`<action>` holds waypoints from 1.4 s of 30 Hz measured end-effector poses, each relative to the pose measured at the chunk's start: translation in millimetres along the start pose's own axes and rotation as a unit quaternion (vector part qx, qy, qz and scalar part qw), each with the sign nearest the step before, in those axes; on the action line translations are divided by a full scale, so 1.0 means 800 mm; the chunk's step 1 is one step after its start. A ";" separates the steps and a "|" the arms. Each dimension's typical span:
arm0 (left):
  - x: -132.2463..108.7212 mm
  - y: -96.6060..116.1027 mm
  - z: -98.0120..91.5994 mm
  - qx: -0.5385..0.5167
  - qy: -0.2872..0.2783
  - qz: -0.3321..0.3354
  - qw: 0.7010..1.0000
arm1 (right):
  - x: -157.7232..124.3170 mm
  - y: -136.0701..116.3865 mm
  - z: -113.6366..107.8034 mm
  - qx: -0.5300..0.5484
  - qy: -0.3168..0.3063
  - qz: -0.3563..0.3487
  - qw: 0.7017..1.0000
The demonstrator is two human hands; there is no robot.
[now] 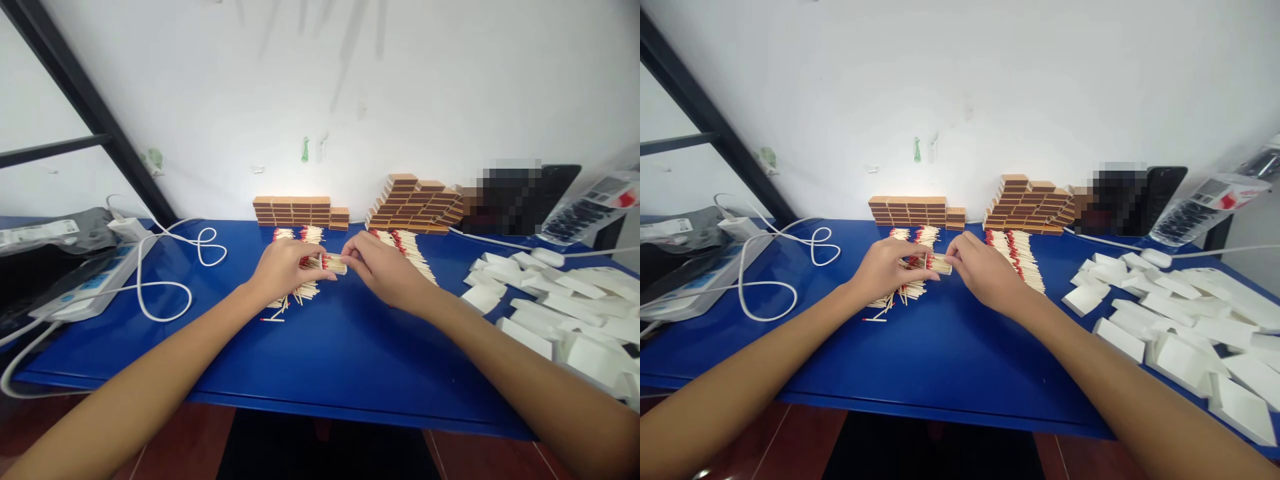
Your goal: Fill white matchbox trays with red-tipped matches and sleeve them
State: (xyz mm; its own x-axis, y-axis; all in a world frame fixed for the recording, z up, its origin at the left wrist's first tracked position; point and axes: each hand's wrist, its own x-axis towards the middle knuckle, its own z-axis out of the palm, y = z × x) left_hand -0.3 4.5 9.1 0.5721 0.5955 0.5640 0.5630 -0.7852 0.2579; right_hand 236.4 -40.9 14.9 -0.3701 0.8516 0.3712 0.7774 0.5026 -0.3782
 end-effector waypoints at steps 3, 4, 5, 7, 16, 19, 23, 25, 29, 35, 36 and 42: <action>-0.001 0.002 0.001 -0.007 0.009 0.015 1.000 | -0.002 -0.002 0.001 -0.023 0.012 -0.001 1.000; -0.001 0.001 0.001 -0.009 0.011 0.022 1.000 | -0.002 -0.003 0.001 -0.027 0.017 -0.002 0.999; -0.001 0.001 0.001 -0.009 0.012 0.027 1.000 | -0.002 -0.004 0.001 -0.030 0.021 -0.003 0.999; -0.002 0.001 0.002 -0.008 0.010 0.033 0.999 | -0.002 -0.005 0.001 -0.033 0.026 -0.004 0.999; -0.002 -0.001 0.004 -0.012 0.028 0.047 0.998 | -0.001 -0.002 0.002 -0.019 0.052 -0.040 0.998; -0.001 -0.001 0.002 -0.011 0.034 0.045 0.998 | 0.000 -0.001 0.002 -0.006 0.058 -0.042 0.997; -0.001 0.000 0.000 -0.005 0.027 0.028 0.999 | 0.000 -0.002 0.001 0.003 0.071 -0.047 0.996; -0.001 0.000 0.000 -0.006 0.021 0.022 1.000 | 0.000 -0.003 0.000 0.004 0.071 -0.046 0.996; -0.002 0.000 0.002 -0.008 0.016 0.026 0.999 | 0.000 -0.003 0.001 -0.005 0.073 -0.042 0.996; -0.002 0.001 0.001 -0.015 0.015 0.025 0.999 | -0.001 -0.003 0.001 -0.010 0.073 -0.051 0.996; -0.002 0.001 0.001 -0.013 0.016 0.026 0.999 | -0.001 -0.004 0.001 -0.009 0.068 -0.053 0.996; -0.002 0.000 0.001 -0.015 0.008 0.036 0.999 | -0.002 -0.004 0.002 0.007 0.034 -0.063 0.997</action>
State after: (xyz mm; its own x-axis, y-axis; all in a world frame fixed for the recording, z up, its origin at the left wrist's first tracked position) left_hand -0.2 3.6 7.8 0.6006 0.5341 0.5950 0.5025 -0.8310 0.2387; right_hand 233.6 -44.0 13.8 -0.4292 0.7698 0.4725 0.7190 0.6078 -0.3370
